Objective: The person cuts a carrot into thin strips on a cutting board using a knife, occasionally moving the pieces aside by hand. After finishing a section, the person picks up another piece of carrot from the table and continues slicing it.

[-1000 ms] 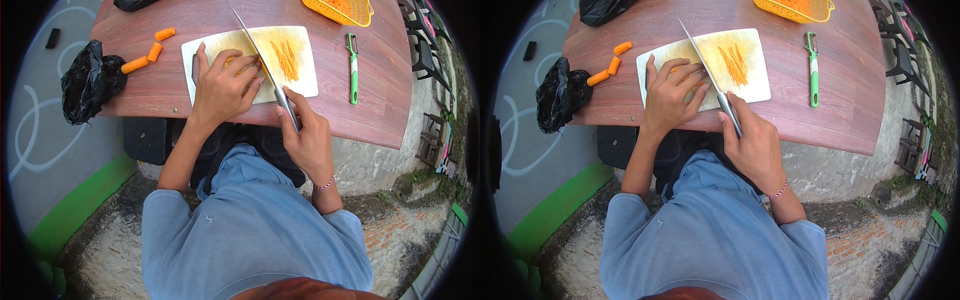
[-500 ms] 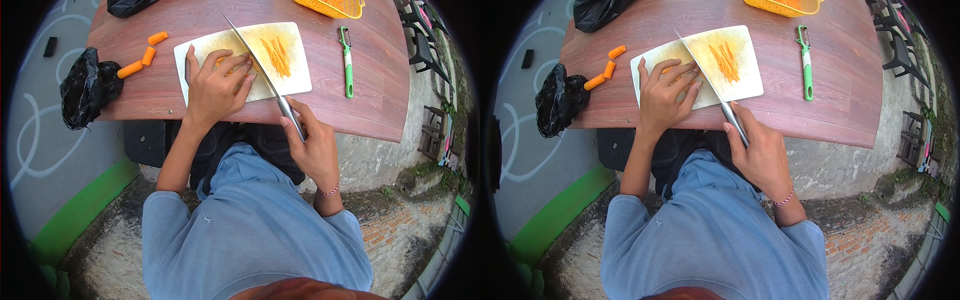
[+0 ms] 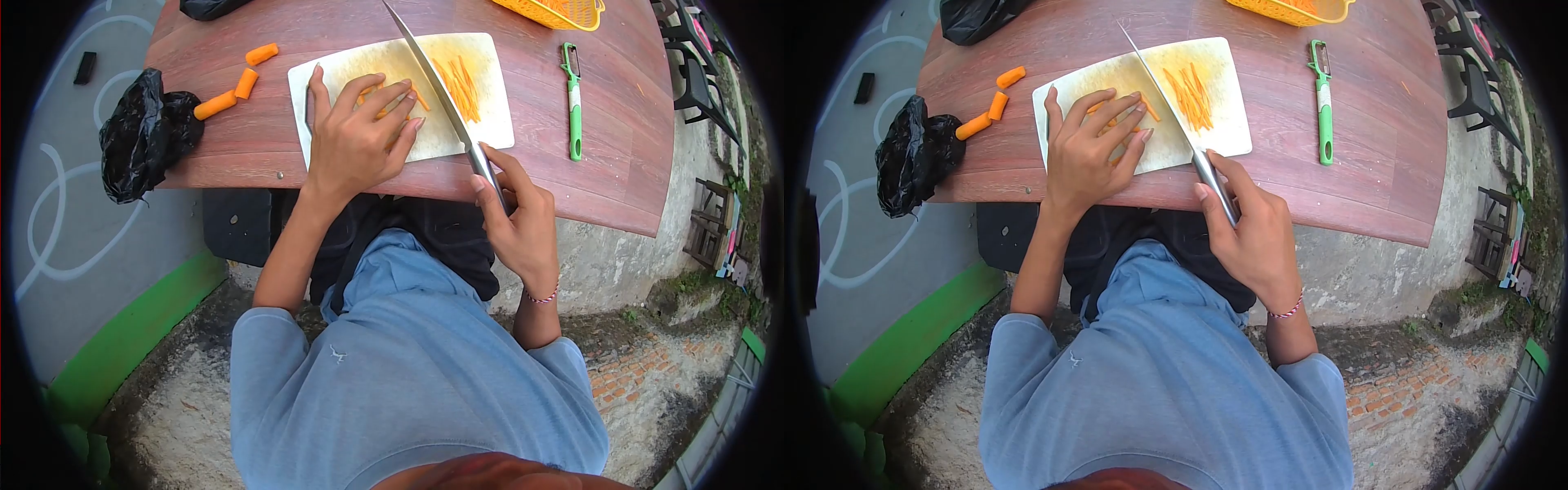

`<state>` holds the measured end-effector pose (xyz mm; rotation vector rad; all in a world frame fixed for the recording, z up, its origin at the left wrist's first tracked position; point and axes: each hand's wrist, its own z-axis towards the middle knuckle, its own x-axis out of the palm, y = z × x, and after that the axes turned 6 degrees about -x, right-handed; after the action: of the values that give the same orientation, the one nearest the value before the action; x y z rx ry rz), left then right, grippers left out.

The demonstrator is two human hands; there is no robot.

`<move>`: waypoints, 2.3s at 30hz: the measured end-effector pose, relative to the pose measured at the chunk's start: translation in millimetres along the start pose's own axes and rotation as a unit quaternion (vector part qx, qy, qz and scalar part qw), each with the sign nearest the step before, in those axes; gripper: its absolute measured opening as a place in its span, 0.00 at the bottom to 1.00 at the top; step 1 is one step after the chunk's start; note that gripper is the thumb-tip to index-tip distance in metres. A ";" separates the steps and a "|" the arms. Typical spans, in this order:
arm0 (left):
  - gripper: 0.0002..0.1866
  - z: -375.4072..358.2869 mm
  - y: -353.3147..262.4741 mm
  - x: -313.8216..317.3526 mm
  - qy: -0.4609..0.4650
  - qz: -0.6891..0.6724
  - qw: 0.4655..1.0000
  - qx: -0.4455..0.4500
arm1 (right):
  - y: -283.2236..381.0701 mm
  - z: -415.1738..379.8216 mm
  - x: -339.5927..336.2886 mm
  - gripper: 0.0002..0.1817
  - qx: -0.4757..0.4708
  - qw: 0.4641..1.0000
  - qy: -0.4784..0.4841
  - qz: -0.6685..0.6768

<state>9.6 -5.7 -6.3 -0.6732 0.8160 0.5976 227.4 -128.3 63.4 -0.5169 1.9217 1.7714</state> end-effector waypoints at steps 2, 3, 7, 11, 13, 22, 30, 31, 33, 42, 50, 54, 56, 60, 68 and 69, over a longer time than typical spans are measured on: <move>0.14 0.8 -0.4 0.3 0.002 0.002 1.000 -0.001 | -0.6 -0.4 0.2 0.21 -0.001 1.000 0.009 0.008; 0.14 1.4 -0.4 0.2 0.002 0.004 1.000 -0.001 | -0.9 -0.5 0.3 0.21 -0.003 1.000 0.016 0.017; 0.15 2.5 0.5 -1.0 0.007 -0.001 1.000 -0.001 | -0.2 -1.6 3.0 0.21 -0.021 1.000 0.012 0.016; 0.15 1.6 2.1 -0.4 0.012 -0.008 1.000 0.000 | 1.4 -2.4 4.3 0.20 0.002 1.000 0.017 0.018; 0.15 1.9 2.2 -0.6 0.015 -0.009 1.000 0.000 | 2.3 -3.5 3.6 0.20 0.002 1.000 0.016 0.019; 0.15 1.6 4.4 0.7 0.011 -0.012 1.000 0.001 | 0.5 -6.8 2.4 0.19 0.022 0.999 0.007 0.025; 0.15 0.9 5.3 1.0 0.009 -0.017 1.000 0.004 | 3.1 -6.5 2.4 0.19 0.016 1.000 0.009 0.016; 0.15 0.6 5.2 0.9 0.010 -0.018 1.000 0.003 | 3.7 -6.9 1.9 0.19 0.016 1.000 0.010 0.016; 0.15 0.9 5.1 0.7 0.009 -0.018 1.000 0.005 | 5.8 -6.9 -0.2 0.19 0.013 1.000 0.015 -0.006; 0.15 1.4 5.0 -0.6 0.014 -0.016 1.000 0.007 | 11.4 -2.0 -6.1 0.19 -0.015 0.998 0.029 -0.056; 0.16 2.3 3.2 -1.4 0.016 0.000 1.000 0.012 | 15.7 31.6 14.0 0.18 -0.062 0.996 -0.002 -0.058; 0.16 1.9 2.5 -0.2 0.008 -0.001 1.000 0.008 | 17.5 31.1 12.3 0.16 -0.035 0.997 0.009 -0.062; 0.16 1.5 1.8 -0.4 0.007 0.004 1.000 0.008 | 13.2 22.5 10.7 0.17 -0.036 0.998 0.002 -0.048; 0.16 1.2 2.4 0.1 -0.003 0.008 1.000 0.014 | 6.7 8.1 5.4 0.18 0.019 1.000 -0.002 -0.009; 0.16 1.5 2.1 0.3 -0.004 0.006 1.000 0.013 | 6.8 7.4 7.9 0.19 -0.012 1.000 -0.005 -0.010; 0.16 1.2 1.7 0.3 -0.001 0.006 1.000 0.014 | 7.4 6.9 7.8 0.19 -0.015 1.000 0.000 -0.012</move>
<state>9.1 -3.6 -6.4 -0.6430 0.8258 0.5961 217.4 -120.4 64.6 -0.5482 1.8837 1.7879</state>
